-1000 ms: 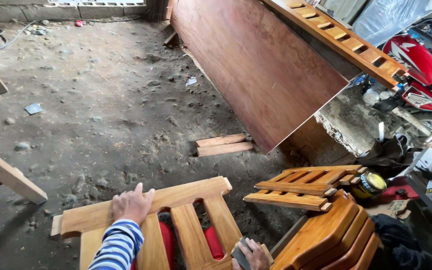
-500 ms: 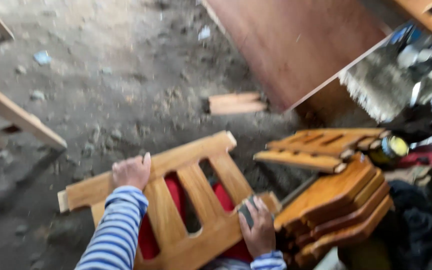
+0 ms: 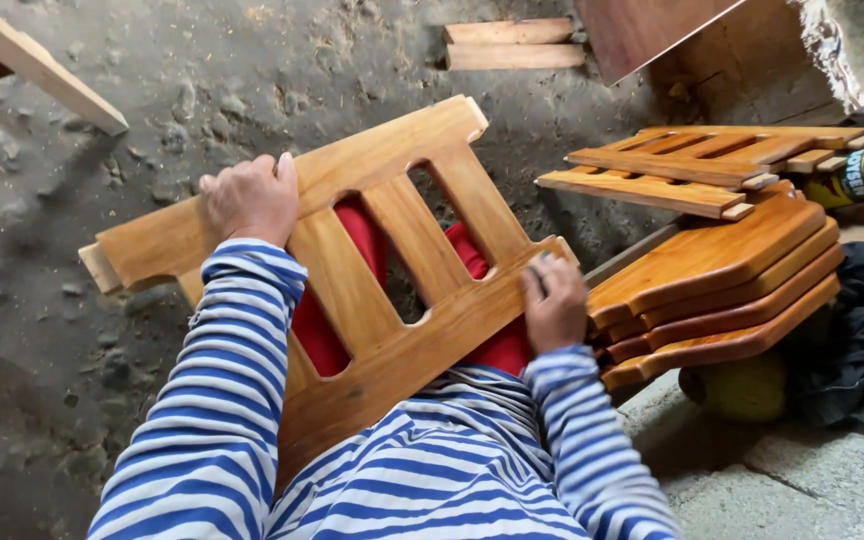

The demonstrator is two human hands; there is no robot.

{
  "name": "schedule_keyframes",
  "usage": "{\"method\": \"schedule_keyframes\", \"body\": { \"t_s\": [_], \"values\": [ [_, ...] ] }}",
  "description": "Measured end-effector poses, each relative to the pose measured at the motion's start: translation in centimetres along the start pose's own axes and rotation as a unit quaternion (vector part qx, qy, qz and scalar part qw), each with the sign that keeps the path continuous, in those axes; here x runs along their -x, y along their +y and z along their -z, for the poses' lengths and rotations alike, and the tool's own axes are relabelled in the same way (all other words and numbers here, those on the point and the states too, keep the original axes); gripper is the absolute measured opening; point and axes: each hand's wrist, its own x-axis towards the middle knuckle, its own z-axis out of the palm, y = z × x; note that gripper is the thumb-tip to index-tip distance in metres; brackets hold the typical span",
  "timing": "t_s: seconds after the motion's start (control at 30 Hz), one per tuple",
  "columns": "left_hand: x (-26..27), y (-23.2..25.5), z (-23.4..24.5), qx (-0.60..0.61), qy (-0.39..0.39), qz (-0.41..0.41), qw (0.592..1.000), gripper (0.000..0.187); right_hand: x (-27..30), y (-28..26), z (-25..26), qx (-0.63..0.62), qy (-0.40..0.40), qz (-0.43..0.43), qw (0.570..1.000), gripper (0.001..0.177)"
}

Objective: Sanding a wooden chair component with sandpaper to smooth the surface

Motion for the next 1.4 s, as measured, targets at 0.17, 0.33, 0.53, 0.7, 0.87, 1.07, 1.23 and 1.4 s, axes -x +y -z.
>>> {"method": "schedule_keyframes", "body": {
  "t_s": [0.17,0.33,0.53,0.7,0.87,1.07,1.23,1.4],
  "values": [
    [-0.1,0.3,-0.4,0.008,0.045,-0.014,0.999,0.048,-0.4,3.9,-2.8,0.034,0.043,-0.007,0.998,0.025],
    [-0.4,-0.1,-0.4,-0.013,0.061,-0.018,0.998,0.048,2.2,-12.6,4.1,-0.123,-0.076,0.02,0.989,0.036],
    [-0.5,0.6,-0.9,-0.049,0.114,-0.045,0.991,0.043,-1.3,-11.4,5.0,-0.206,-0.076,0.069,0.973,0.035],
    [0.0,1.7,0.7,-0.044,0.078,-0.043,0.995,0.043,-2.8,1.9,-0.5,-0.073,-0.041,0.022,0.996,0.028],
    [-0.6,1.3,-0.4,-0.059,0.098,-0.046,0.992,0.042,-0.6,-3.0,0.2,-0.047,-0.018,0.026,0.998,0.033],
    [-0.6,1.1,-0.8,-0.053,0.116,-0.059,0.99,0.041,2.2,-11.7,4.7,-0.172,-0.11,0.039,0.978,0.036],
    [-0.3,2.0,-0.3,-0.064,0.114,-0.056,0.99,0.04,-1.9,-2.4,1.4,-0.116,-0.058,0.036,0.991,0.032],
    [-0.1,1.9,-1.0,-0.06,0.104,-0.053,0.991,0.038,-2.7,3.7,-0.5,-0.081,-0.084,0.018,0.993,0.038]
  ]
}}
